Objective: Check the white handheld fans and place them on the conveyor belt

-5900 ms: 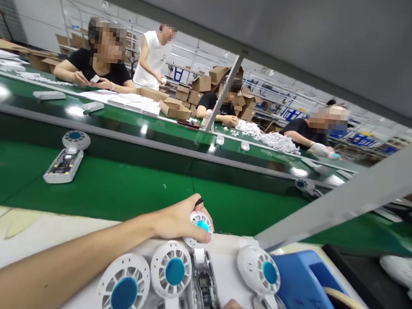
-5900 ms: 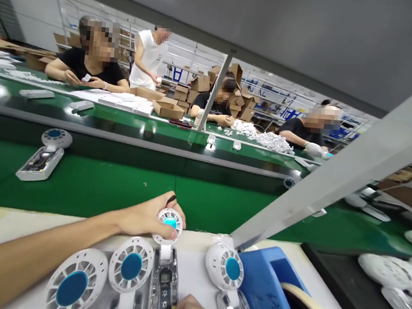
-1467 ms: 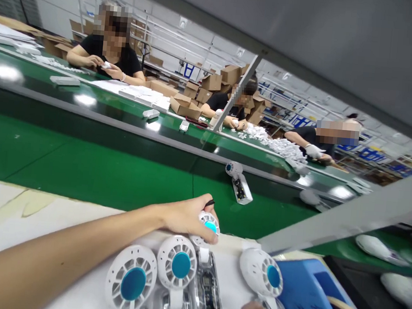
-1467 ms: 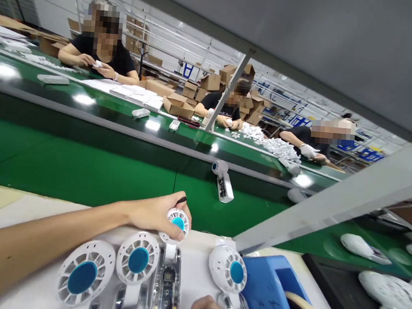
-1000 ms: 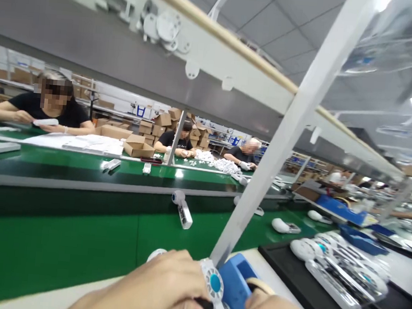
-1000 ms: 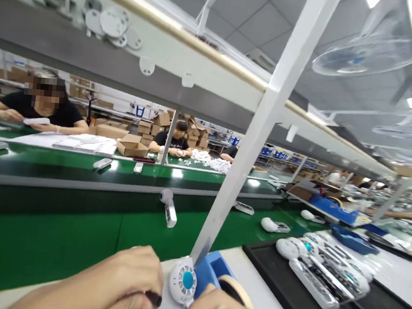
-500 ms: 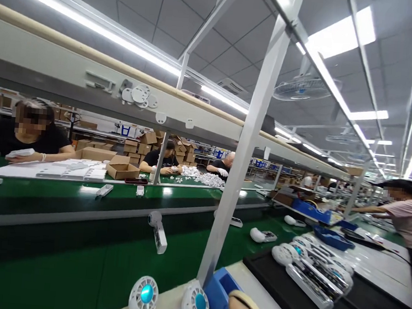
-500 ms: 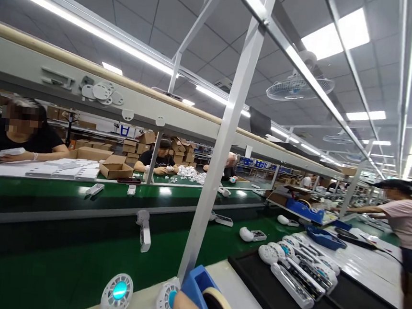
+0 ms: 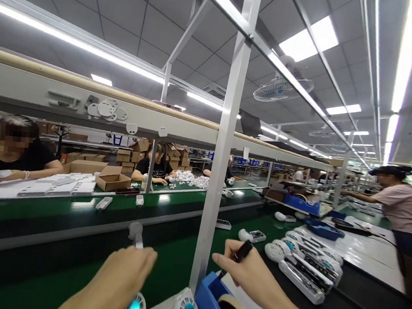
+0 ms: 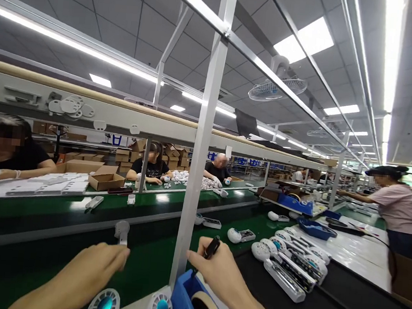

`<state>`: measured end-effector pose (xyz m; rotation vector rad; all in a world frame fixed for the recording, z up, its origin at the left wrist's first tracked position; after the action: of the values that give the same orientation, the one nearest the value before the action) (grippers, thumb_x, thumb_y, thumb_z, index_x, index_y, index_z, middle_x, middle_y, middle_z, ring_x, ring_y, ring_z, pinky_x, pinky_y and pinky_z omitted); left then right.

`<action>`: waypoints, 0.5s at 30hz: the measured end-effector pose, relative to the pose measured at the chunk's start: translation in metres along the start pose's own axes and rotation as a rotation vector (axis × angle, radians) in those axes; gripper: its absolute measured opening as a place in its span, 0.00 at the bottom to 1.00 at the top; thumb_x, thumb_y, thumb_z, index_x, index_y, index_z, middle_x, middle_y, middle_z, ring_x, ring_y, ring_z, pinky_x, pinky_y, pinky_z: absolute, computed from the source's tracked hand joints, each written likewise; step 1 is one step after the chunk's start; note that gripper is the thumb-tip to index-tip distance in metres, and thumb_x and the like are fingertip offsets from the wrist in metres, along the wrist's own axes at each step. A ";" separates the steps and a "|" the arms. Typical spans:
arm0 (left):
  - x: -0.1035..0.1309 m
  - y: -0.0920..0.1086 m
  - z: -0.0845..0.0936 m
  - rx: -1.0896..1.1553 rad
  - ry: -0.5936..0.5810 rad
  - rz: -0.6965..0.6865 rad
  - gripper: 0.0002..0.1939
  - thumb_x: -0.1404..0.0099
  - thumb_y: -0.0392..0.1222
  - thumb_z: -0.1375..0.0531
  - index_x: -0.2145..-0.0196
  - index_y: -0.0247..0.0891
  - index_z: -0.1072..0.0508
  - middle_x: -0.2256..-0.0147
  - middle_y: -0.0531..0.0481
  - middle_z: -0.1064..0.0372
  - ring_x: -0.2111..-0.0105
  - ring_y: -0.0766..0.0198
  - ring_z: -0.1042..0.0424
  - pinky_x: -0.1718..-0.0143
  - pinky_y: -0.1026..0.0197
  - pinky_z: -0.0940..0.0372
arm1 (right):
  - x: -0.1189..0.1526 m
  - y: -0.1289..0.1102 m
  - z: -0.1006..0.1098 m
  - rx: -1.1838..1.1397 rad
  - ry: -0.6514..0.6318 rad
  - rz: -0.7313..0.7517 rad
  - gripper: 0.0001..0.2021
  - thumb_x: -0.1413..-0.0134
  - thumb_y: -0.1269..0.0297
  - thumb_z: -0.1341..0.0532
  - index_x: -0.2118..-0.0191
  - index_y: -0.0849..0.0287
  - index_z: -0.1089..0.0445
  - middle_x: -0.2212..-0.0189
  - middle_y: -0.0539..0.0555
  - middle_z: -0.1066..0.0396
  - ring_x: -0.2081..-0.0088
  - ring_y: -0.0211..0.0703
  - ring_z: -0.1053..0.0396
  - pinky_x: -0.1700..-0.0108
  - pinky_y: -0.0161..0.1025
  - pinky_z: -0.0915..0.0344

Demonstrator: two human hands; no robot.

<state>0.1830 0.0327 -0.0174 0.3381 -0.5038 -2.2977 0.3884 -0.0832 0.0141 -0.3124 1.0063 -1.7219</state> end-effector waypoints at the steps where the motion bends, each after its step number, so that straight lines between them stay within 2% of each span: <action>1: -0.010 -0.017 0.002 -0.054 0.039 0.044 0.23 0.29 0.45 0.61 0.68 0.39 0.30 0.67 0.41 0.28 0.64 0.48 0.29 0.62 0.48 0.42 | -0.009 0.011 0.001 0.015 -0.030 -0.039 0.16 0.50 0.60 0.39 0.82 0.55 0.45 0.87 0.42 0.47 0.82 0.35 0.44 0.76 0.35 0.47; 3: -0.029 -0.054 -0.003 -0.146 0.054 0.144 0.16 0.30 0.45 0.53 0.65 0.36 0.29 0.64 0.45 0.29 0.62 0.53 0.30 0.57 0.47 0.39 | -0.017 0.031 -0.004 0.036 -0.102 -0.101 0.14 0.55 0.63 0.36 0.82 0.56 0.42 0.88 0.42 0.44 0.82 0.36 0.42 0.77 0.35 0.48; 5: -0.048 -0.090 -0.015 -0.193 0.034 0.238 0.14 0.32 0.48 0.47 0.62 0.35 0.28 0.62 0.47 0.29 0.59 0.57 0.30 0.53 0.47 0.38 | -0.016 0.045 -0.010 0.041 -0.188 -0.144 0.10 0.65 0.65 0.31 0.77 0.58 0.34 0.85 0.43 0.40 0.79 0.37 0.40 0.78 0.33 0.49; 7: -0.063 -0.118 -0.030 -0.177 -0.011 0.317 0.16 0.33 0.51 0.45 0.61 0.35 0.28 0.61 0.47 0.28 0.59 0.58 0.29 0.52 0.47 0.37 | -0.010 0.053 -0.012 0.036 -0.276 -0.176 0.20 0.71 0.67 0.29 0.64 0.60 0.28 0.81 0.43 0.37 0.77 0.37 0.39 0.78 0.32 0.52; 8: -0.069 -0.129 -0.038 -0.150 -0.037 0.353 0.17 0.34 0.53 0.45 0.61 0.35 0.27 0.61 0.47 0.27 0.60 0.58 0.28 0.53 0.47 0.36 | -0.008 0.057 -0.010 0.029 -0.315 -0.183 0.26 0.71 0.68 0.29 0.58 0.59 0.29 0.79 0.43 0.36 0.75 0.36 0.39 0.78 0.31 0.52; 10: -0.079 -0.147 -0.054 -0.079 -0.075 0.412 0.20 0.34 0.56 0.46 0.64 0.35 0.27 0.63 0.47 0.26 0.62 0.59 0.27 0.54 0.49 0.35 | -0.009 0.065 -0.002 0.004 -0.394 -0.189 0.30 0.65 0.67 0.31 0.50 0.58 0.31 0.77 0.42 0.36 0.75 0.34 0.40 0.77 0.31 0.52; 12: -0.087 -0.160 -0.069 0.004 -0.079 0.447 0.23 0.33 0.58 0.48 0.68 0.35 0.27 0.66 0.48 0.26 0.64 0.60 0.27 0.55 0.50 0.35 | -0.025 0.080 0.011 -0.008 -0.436 -0.184 0.25 0.57 0.68 0.35 0.48 0.57 0.33 0.74 0.43 0.34 0.75 0.32 0.39 0.76 0.30 0.48; 15: -0.101 -0.174 -0.087 0.152 -0.047 0.427 0.22 0.33 0.57 0.47 0.72 0.36 0.28 0.71 0.51 0.28 0.68 0.61 0.27 0.59 0.52 0.34 | -0.080 0.121 0.027 0.102 -0.362 -0.199 0.13 0.44 0.66 0.40 0.52 0.60 0.32 0.71 0.47 0.32 0.73 0.35 0.34 0.73 0.33 0.39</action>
<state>0.1784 0.1956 -0.1643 0.2242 -0.7033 -1.8619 0.5173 -0.0348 -0.0391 -0.6500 0.6376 -1.8042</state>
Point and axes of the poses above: each hand's wrist, its own x-axis away from the middle knuckle, its own z-axis out of the back of the hand, y = z × x, the point moved 7 cm from there along -x, towards the middle knuckle
